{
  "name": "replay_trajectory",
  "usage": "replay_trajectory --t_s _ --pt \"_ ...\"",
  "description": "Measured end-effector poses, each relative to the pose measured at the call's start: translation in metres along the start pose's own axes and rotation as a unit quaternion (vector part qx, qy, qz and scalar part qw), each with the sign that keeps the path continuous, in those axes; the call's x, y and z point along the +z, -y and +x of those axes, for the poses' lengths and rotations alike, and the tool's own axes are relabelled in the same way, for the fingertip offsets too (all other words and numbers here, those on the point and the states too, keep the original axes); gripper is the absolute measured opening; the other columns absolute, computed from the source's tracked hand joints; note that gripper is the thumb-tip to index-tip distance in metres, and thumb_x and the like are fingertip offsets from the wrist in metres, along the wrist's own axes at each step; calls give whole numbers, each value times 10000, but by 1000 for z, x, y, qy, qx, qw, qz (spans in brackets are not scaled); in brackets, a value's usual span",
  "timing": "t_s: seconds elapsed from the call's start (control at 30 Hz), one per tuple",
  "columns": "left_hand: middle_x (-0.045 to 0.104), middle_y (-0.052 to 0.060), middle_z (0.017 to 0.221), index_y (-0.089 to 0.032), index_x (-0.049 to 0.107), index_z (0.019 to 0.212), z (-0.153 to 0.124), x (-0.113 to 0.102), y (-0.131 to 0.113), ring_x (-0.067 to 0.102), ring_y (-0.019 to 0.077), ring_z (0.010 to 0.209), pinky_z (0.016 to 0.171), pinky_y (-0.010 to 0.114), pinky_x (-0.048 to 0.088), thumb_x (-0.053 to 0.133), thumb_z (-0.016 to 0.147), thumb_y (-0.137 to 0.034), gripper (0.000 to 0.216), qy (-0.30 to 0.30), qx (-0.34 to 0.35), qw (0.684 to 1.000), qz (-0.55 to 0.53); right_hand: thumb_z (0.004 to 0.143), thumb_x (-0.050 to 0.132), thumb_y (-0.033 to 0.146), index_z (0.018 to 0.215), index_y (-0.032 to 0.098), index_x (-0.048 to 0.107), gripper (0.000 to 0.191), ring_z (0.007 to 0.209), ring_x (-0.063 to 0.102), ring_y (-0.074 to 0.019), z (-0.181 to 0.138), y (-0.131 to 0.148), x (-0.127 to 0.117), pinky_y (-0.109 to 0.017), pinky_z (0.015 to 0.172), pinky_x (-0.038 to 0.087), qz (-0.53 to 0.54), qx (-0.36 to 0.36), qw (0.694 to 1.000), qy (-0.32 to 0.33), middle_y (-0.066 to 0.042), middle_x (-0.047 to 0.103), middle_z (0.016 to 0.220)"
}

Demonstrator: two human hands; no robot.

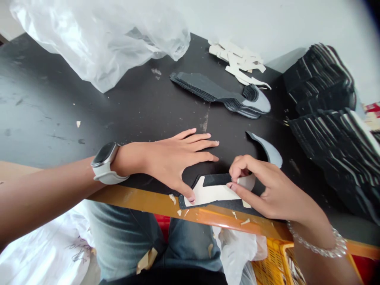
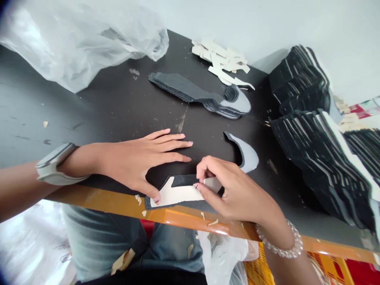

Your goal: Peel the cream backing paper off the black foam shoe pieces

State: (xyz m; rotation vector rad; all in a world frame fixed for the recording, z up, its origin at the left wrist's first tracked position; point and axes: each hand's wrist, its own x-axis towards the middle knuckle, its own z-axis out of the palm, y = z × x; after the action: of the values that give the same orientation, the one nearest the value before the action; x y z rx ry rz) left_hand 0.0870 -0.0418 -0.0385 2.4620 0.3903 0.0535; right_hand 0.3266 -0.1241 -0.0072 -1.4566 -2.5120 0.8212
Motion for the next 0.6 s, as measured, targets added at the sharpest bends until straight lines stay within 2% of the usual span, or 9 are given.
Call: replay_trajectory --t_s 0.13,0.37,0.6 --pt "191 75 1563 -241 422 1386 0 -1 -1 103 337 1441 1164 502 8 711 637 -602 880 -1 -8 1000 -7 832 539 192 876 232 429 125 655 505 -126 4 -4 1 -256 595 400 -11 35 998 46 16 563 803" --pt "169 88 1566 -236 383 1412 -1 -1 -3 87 325 1446 1160 506 -1 676 673 -614 881 5 -1 1000 18 876 524 249 883 237 425 100 684 511 -128 7 -3 -2 -272 636 426 14 59 996 69 26 546 800" --pt "158 116 1565 -219 386 1414 0 -2 -7 85 345 1442 1152 542 -4 676 680 -627 888 13 -10 999 29 821 634 397 953 233 437 288 731 551 -137 4 -3 -2 -289 660 475 -6 78 997 -5 -26 516 979"
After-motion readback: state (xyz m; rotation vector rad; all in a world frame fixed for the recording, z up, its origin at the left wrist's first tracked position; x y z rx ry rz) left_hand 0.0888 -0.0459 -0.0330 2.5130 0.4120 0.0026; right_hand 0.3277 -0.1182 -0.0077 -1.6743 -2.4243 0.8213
